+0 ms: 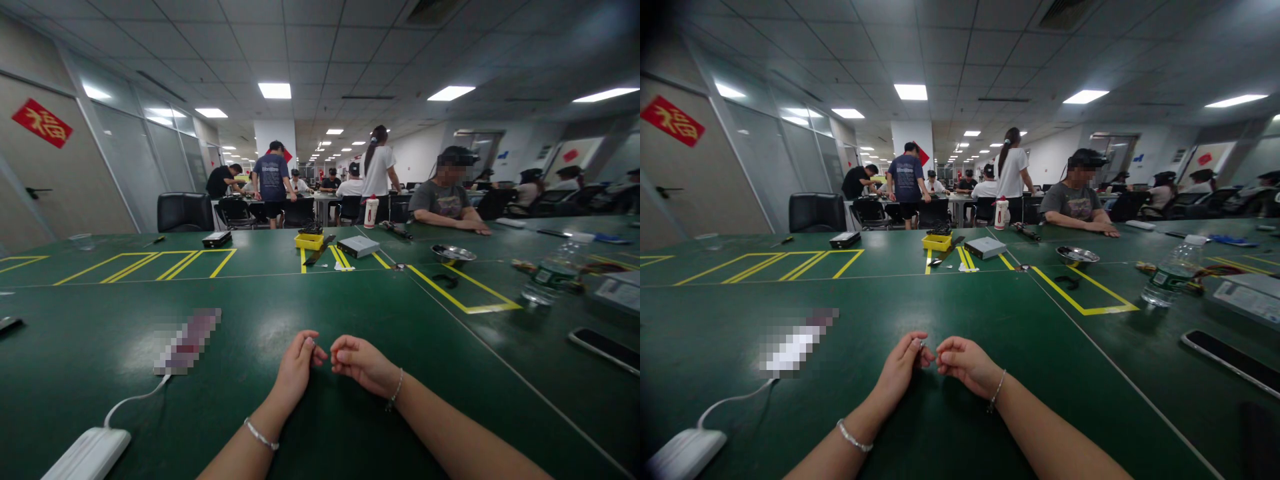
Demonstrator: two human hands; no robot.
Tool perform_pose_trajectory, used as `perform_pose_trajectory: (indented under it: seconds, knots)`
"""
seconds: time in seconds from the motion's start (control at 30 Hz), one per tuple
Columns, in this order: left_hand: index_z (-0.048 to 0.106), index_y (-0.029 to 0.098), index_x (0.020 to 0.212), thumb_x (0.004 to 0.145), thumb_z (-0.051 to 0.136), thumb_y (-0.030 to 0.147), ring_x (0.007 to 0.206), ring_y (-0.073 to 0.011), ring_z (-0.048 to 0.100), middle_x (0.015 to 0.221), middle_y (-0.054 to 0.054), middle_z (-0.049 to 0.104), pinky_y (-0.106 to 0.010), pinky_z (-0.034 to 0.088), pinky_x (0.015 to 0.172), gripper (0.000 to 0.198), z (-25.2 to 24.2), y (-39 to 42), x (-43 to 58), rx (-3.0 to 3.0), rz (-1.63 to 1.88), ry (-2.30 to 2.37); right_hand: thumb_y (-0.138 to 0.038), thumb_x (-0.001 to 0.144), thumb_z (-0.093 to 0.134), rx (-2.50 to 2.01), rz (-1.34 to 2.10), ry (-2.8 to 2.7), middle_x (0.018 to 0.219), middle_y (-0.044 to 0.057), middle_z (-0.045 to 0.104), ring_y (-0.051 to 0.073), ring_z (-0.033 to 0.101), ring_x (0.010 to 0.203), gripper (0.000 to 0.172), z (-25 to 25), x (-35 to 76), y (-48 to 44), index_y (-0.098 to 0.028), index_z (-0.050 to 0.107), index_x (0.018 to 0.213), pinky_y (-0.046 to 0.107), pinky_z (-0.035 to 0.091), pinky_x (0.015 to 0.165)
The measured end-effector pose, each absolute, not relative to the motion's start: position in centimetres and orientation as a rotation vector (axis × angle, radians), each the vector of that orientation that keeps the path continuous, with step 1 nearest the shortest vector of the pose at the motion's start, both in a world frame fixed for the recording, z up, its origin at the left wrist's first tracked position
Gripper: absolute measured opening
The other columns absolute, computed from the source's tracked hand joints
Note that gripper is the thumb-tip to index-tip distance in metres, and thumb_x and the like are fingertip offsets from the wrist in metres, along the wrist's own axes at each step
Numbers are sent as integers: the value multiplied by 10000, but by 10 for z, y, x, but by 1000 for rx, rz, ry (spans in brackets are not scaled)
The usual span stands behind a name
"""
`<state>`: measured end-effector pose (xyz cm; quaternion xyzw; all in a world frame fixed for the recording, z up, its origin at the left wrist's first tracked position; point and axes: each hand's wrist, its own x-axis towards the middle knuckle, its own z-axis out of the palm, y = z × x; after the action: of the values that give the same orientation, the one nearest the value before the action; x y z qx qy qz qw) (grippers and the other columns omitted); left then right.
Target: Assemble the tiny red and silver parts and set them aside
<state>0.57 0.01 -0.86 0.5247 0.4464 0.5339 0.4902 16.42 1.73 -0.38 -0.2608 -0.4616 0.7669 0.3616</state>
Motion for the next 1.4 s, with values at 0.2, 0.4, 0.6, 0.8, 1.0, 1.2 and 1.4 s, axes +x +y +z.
perform_pose_trajectory:
  seconds: [0.2, 0.4, 0.6, 0.8, 1.0, 1.2, 1.4]
  knots:
    - [445, 152, 914, 754, 367, 369, 559, -111, 528, 662, -17, 595, -259, 414, 589, 281, -7, -1, 6, 1286, 1286, 1097, -168, 618, 602, -670, 1975, -1195, 659, 3, 559, 82, 522, 605, 165, -6, 165, 18, -130, 541, 767, 276, 385, 669]
    - [406, 156, 927, 696, 485, 265, 585, -104, 520, 709, -15, 586, -253, 409, 613, 267, -9, 1, 6, 1295, 1283, 1102, -236, 696, 525, -672, 1970, -1191, 571, -6, 532, 70, 507, 527, 143, -5, 163, 18, -104, 543, 747, 284, 387, 655]
    - [427, 159, 884, 609, 562, 144, 610, -100, 517, 687, 6, 566, -225, 393, 604, 307, -12, 2, 5, 1357, 1292, 1113, -145, 612, 598, -659, 1986, -1186, 683, 10, 566, 83, 529, 617, 152, -5, 164, 17, -127, 537, 750, 278, 384, 684]
    - [458, 156, 798, 628, 550, 183, 623, -109, 533, 678, -2, 584, -229, 392, 611, 196, -10, 2, 7, 1307, 1248, 1072, -119, 575, 623, -662, 1975, -1199, 683, 18, 579, 83, 535, 609, 167, -5, 164, 17, -121, 539, 720, 263, 384, 661]
    - [472, 146, 875, 743, 400, 297, 610, -118, 532, 785, -51, 605, -257, 393, 598, 212, -7, 0, 6, 1316, 1220, 1129, -211, 680, 539, -683, 1951, -1213, 558, -3, 542, 74, 516, 528, 107, -5, 164, 18, -111, 534, 718, 234, 377, 579]
    - [474, 147, 887, 728, 424, 271, 647, -122, 535, 812, -55, 597, -259, 396, 630, 207, -7, 2, 6, 1325, 1226, 1088, -110, 608, 589, -635, 1991, -1187, 697, 8, 568, 83, 531, 627, 143, -6, 165, 18, -131, 525, 735, 270, 386, 676]
    - [488, 154, 786, 609, 540, 147, 637, -110, 499, 708, -8, 566, -229, 382, 619, 184, -6, 0, 7, 1399, 1236, 1164, -140, 617, 593, -677, 1967, -1183, 668, 11, 566, 76, 520, 594, 139, -4, 164, 17, -120, 535, 741, 273, 390, 674]
